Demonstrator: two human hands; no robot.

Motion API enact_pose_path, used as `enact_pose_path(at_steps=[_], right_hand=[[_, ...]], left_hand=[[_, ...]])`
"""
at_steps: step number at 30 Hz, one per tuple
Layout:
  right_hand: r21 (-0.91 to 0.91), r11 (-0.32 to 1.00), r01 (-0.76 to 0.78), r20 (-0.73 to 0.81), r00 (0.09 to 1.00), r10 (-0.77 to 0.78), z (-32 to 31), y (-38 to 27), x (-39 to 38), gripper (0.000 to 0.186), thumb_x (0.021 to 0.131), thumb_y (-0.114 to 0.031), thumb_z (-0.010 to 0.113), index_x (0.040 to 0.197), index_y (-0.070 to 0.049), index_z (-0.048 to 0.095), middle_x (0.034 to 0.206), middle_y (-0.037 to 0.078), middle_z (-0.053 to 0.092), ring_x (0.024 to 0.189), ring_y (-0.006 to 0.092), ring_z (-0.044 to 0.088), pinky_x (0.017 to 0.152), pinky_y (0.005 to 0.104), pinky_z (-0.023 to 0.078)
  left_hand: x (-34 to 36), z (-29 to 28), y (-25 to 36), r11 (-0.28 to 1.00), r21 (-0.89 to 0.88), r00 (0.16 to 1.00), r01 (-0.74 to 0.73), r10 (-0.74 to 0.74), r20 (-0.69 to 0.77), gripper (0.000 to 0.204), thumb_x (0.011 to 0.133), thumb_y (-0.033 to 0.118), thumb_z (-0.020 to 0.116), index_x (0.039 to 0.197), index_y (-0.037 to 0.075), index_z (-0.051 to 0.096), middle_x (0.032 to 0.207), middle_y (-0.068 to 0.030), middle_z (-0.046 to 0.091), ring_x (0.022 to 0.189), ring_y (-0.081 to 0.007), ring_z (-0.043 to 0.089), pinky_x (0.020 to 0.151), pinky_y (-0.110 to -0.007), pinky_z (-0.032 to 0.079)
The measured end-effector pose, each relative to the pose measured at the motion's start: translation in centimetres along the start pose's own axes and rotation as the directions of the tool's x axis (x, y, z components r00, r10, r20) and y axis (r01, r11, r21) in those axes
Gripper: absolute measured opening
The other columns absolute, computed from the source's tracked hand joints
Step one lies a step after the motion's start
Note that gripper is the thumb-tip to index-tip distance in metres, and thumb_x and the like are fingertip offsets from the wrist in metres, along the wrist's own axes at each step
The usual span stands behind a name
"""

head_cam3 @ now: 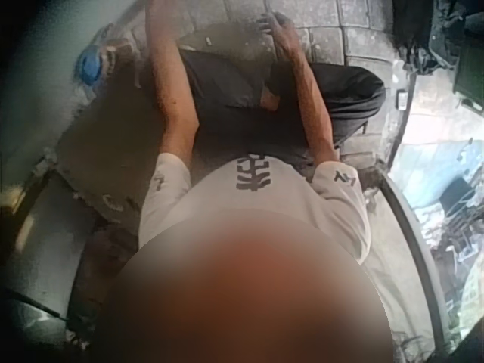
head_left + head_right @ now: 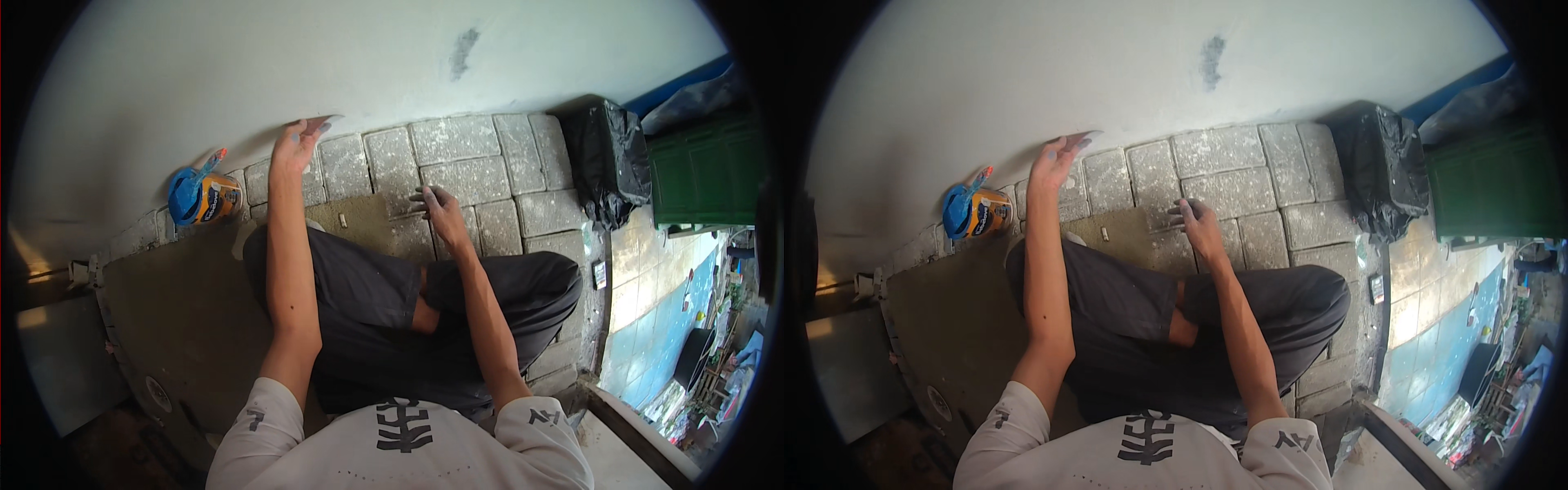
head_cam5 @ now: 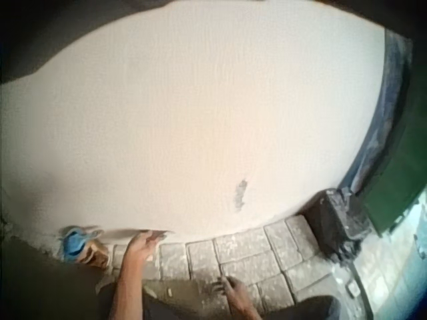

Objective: Sanding a wall and applying putty or filler to patch a surface.

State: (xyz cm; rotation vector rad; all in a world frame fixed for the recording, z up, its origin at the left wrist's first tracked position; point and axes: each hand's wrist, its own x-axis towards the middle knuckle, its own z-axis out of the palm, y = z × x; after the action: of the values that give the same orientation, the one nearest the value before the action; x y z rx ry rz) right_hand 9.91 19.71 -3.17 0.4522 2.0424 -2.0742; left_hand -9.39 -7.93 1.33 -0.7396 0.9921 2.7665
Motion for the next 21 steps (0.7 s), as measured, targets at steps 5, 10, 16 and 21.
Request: enact_pose_path(at_steps=[5,10,16,21], right_hand=[[-0.035,0.996,0.078,-0.057,0.995,-0.079,-0.3,0.1,0.3,0.039,0.103,-0.028,0.049,0.111,0.008,0.063,0.097,0.014,0.072,0.081,0.016,0.067,0.073,0.031,0.05],[-0.024,0.998,0.06,-0.086,0.994,-0.062,0.0,-0.1,-0.3,0.037,0.101,-0.026,0.053,0.11,0.008,0.063,0.094,0.015,0.072,0.081,0.0172,0.067,0.073,0.0326,0.051],[-0.158,0.971,0.18,-0.073,0.978,-0.193,0.6,1.0,0.2,0.036,0.1,-0.027,0.053,0.11,0.007,0.063,0.093,0.015,0.072,0.083,0.0202,0.068,0.077,0.0342,0.052],[-0.287,0.946,0.152,-0.067,0.982,-0.178,0.2,1.4,0.3,0.034,0.101,-0.027,0.053,0.11,0.004,0.064,0.093,0.015,0.073,0.085,0.0228,0.068,0.078,0.0352,0.051]], left_hand=[[0.9,0.1,-0.5,0.985,0.137,0.994,0.108,-0.112,0.016,0.021,0.098,-0.004,0.044,0.118,-0.009,0.043,0.117,-0.0203,0.052,0.112,-0.0347,0.057,0.104,-0.048,0.05],[2.3,-3.0,-0.8,0.768,0.619,0.98,-0.165,0.058,0.189,0.019,0.097,0.007,0.054,0.115,0.0,0.056,0.114,-0.0099,0.059,0.106,-0.0207,0.059,0.093,-0.04,0.047],[3.4,-4.3,1.2,0.842,0.539,0.96,0.016,-0.164,0.228,0.023,0.096,0.009,0.054,0.119,0.004,0.055,0.121,-0.0087,0.059,0.115,-0.0211,0.057,0.101,-0.04,0.042],[1.4,-1.3,-0.7,0.918,0.391,0.969,0.068,-0.154,0.193,0.025,0.094,0.005,0.057,0.119,0.001,0.053,0.122,-0.0139,0.06,0.116,-0.0281,0.058,0.102,-0.04,0.046]])
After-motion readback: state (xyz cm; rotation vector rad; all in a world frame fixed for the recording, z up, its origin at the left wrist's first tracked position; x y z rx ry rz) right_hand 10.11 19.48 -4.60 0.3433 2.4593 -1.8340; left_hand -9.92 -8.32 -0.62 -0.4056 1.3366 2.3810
